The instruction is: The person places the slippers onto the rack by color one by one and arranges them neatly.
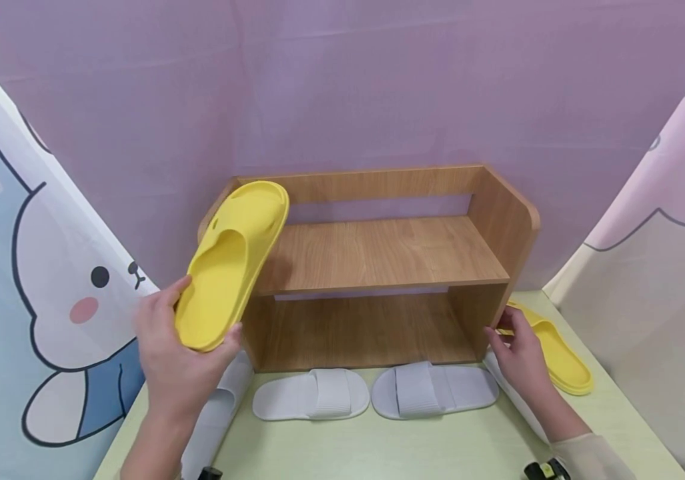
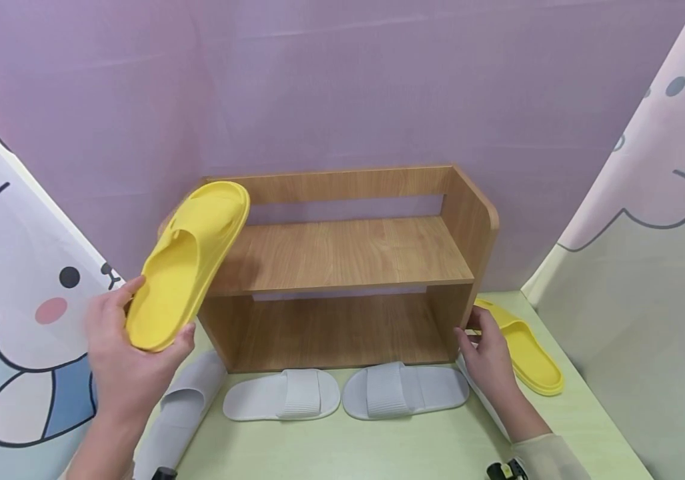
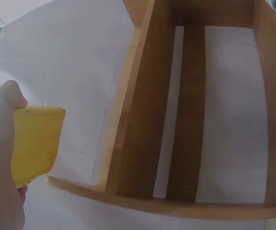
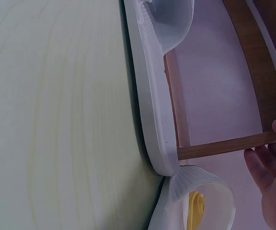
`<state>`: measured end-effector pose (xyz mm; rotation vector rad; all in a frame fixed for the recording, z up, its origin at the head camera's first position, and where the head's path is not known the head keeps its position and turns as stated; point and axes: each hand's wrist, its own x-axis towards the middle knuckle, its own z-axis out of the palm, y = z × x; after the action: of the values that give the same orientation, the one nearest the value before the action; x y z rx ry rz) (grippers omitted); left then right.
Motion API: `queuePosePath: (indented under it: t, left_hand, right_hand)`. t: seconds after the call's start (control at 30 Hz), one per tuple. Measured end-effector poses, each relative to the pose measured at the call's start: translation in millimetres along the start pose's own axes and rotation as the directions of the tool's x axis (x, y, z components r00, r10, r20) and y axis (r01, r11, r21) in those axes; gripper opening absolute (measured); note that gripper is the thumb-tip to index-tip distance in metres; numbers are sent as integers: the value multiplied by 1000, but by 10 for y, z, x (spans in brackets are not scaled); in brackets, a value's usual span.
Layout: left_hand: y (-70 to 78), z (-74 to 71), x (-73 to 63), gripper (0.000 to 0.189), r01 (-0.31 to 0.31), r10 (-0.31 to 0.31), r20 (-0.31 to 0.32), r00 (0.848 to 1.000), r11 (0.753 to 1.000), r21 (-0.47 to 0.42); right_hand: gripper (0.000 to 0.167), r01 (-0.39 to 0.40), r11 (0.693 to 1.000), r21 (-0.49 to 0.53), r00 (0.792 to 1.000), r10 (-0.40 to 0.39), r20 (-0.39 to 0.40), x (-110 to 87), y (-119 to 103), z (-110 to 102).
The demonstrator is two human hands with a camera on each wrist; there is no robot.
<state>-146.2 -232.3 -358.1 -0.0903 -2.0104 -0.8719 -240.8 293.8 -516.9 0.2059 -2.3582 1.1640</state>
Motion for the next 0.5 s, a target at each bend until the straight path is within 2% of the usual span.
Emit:
queuePosePath:
  t: [0.5]
  left_hand:
    - [-31,408,-37,90,37,-44,79,996,996,83]
  right_hand:
    - [49,-25,1000,11,999,25,20,-5,8,-8]
